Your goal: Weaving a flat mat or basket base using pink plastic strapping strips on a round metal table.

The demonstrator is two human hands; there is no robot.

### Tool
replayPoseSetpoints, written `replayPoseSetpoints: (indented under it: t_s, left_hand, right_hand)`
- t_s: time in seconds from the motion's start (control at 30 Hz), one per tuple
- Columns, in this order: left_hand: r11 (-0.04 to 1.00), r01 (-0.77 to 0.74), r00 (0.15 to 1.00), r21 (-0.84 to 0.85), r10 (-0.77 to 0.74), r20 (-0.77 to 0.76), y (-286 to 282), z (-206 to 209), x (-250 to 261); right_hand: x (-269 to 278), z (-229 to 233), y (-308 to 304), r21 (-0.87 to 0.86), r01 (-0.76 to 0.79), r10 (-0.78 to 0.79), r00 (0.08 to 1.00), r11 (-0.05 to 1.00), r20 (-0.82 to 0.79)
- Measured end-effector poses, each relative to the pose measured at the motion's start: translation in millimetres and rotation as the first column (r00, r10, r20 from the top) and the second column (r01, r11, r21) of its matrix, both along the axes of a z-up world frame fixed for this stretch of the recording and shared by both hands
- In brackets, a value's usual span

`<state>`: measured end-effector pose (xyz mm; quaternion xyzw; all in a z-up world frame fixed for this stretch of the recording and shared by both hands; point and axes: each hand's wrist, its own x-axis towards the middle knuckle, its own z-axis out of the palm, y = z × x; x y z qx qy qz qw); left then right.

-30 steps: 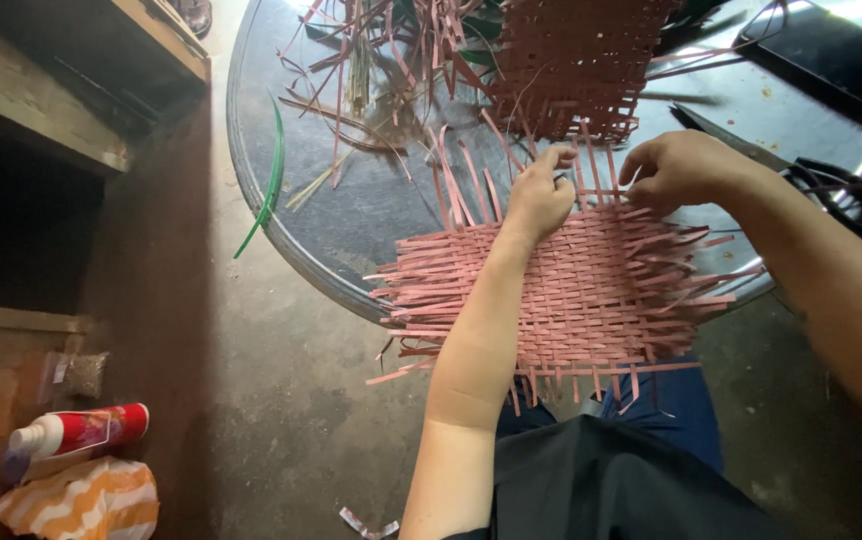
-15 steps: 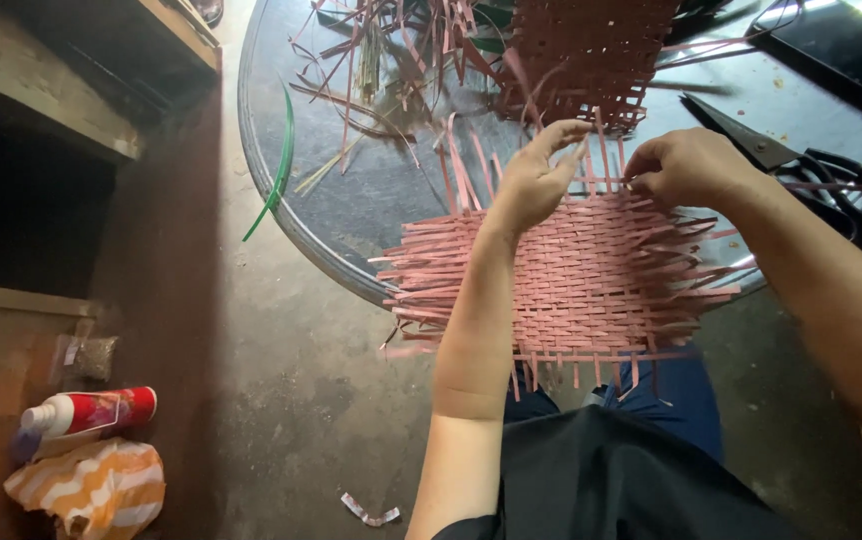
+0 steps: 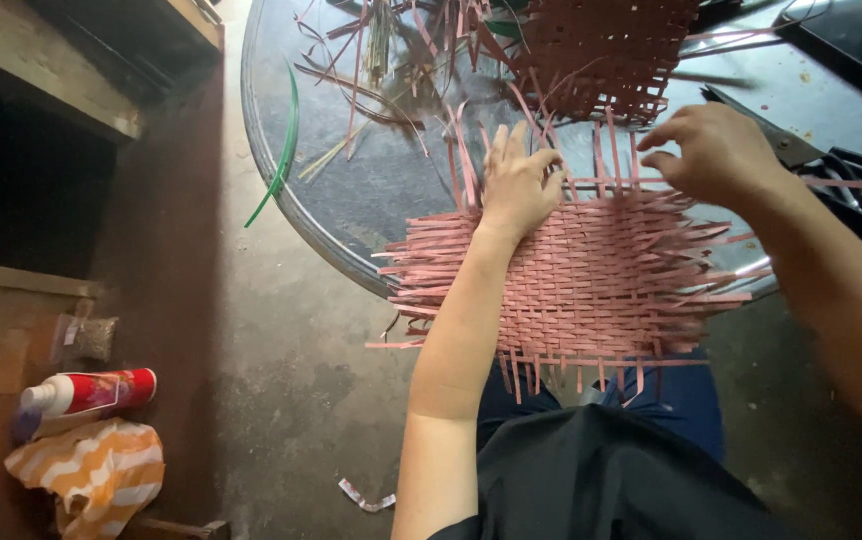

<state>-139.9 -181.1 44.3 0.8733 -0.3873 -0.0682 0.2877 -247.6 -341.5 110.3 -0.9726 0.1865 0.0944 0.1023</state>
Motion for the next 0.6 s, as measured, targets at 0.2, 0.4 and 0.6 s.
replayPoseSetpoints:
  t_s: [0.2,0.4,0.6]
  left_hand:
    - [0.998,-0.018,1.0,-0.061,0.017,-0.021,-5,-25,6]
    - [0.981,-0.088,0.976,-0.173,0.119,0.183,-10,-53,11]
    - [0.972,-0.048,0.97,-0.23,0.101,0.223,-9,-55,14]
  right_hand:
    - [19,-12,10,0.037,-0.105,0.103,0.993,0.994,0.066]
    - [32,-46,7,0.065,-0.166,0.156,0.977,0.984,0.145]
    - [36,-46,13,0.104,-0.148,0.138,0.986,0.983,0.098]
